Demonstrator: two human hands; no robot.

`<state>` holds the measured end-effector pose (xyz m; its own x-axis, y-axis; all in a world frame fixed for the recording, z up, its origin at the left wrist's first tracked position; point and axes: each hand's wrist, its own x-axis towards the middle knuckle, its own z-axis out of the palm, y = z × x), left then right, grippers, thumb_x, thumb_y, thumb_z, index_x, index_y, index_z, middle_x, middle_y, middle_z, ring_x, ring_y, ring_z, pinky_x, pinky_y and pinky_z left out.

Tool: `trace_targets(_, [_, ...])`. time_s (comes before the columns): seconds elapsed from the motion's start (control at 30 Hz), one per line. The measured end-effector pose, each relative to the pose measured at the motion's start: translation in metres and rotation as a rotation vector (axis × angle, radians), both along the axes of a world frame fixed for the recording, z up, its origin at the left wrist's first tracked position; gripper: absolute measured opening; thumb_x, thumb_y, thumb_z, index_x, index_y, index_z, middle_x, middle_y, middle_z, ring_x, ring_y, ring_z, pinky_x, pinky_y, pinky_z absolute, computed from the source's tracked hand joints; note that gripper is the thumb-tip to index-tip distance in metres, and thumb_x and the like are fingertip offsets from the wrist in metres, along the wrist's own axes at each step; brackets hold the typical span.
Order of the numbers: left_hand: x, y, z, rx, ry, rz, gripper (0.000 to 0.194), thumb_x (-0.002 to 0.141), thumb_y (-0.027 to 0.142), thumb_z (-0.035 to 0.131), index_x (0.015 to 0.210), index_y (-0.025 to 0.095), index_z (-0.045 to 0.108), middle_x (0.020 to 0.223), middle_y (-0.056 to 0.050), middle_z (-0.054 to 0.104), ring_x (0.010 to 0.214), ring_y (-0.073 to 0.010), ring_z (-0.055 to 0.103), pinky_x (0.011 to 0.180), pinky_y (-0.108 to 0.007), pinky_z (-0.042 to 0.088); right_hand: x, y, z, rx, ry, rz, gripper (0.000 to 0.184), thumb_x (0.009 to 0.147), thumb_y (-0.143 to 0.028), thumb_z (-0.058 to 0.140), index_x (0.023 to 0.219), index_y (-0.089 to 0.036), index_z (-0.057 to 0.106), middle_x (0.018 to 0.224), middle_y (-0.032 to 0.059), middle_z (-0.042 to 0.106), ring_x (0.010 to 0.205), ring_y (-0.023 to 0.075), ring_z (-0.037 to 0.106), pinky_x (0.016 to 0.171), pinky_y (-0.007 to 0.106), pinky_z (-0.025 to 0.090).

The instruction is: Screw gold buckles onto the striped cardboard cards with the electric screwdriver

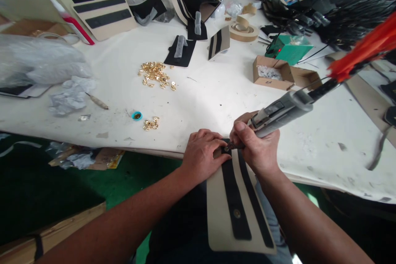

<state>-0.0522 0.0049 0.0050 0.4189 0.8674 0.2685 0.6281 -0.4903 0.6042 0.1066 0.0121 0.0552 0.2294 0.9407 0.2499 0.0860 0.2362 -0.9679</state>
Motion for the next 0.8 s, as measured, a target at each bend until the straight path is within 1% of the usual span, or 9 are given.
trace_targets(0.23, [0.000, -0.001, -0.001, 0.025, 0.007, 0.004, 0.032, 0.079, 0.038, 0.095, 0.104, 0.027, 0.079, 0.118, -0.001, 0.079, 0.120, -0.0299, 0.063, 0.097, -0.048, 0.045, 0.005, 0.003, 0.003, 0.057, -0.021, 0.157, 0.029, 0.088, -0.035, 0.082, 0.069, -0.021, 0.066, 0.063, -0.0007, 0.062, 0.055, 0.0149, 0.058, 0.049, 0.028, 0.048])
trace_targets(0.4, [0.001, 0.000, -0.002, 0.034, 0.027, 0.003, 0.027, 0.086, 0.042, 0.089, 0.106, 0.027, 0.079, 0.117, -0.002, 0.079, 0.119, -0.0302, 0.062, 0.096, -0.048, 0.046, 0.006, 0.005, 0.006, 0.098, 0.021, 0.257, 0.023, 0.088, -0.025, 0.081, 0.073, -0.021, 0.064, 0.065, -0.0019, 0.061, 0.056, 0.0146, 0.058, 0.050, 0.028, 0.046])
trace_targets(0.6, [0.003, 0.000, -0.001, 0.022, 0.014, 0.014, 0.022, 0.089, 0.041, 0.085, 0.106, 0.028, 0.078, 0.117, -0.002, 0.078, 0.119, -0.0296, 0.062, 0.096, -0.049, 0.046, 0.011, 0.007, 0.006, 0.095, 0.050, 0.347, 0.018, 0.088, -0.023, 0.080, 0.082, -0.022, 0.063, 0.070, -0.0022, 0.064, 0.057, 0.0138, 0.057, 0.051, 0.029, 0.045])
trace_targets(0.7, [0.004, -0.001, 0.000, 0.017, 0.023, 0.015, 0.021, 0.090, 0.040, 0.082, 0.107, 0.028, 0.078, 0.120, -0.001, 0.077, 0.119, -0.0296, 0.062, 0.097, -0.050, 0.046, 0.014, 0.008, 0.006, 0.097, 0.050, 0.374, 0.019, 0.086, -0.021, 0.081, 0.080, -0.022, 0.063, 0.070, -0.0024, 0.063, 0.058, 0.0138, 0.057, 0.051, 0.028, 0.044])
trace_targets(0.8, [0.004, -0.002, 0.001, 0.019, 0.058, 0.004, 0.023, 0.092, 0.040, 0.080, 0.113, 0.030, 0.077, 0.122, -0.001, 0.076, 0.120, -0.0299, 0.061, 0.098, -0.051, 0.046, 0.015, 0.008, 0.005, 0.106, 0.059, 0.372, 0.020, 0.086, -0.021, 0.082, 0.079, -0.022, 0.062, 0.071, -0.0023, 0.064, 0.058, 0.0138, 0.057, 0.051, 0.029, 0.045])
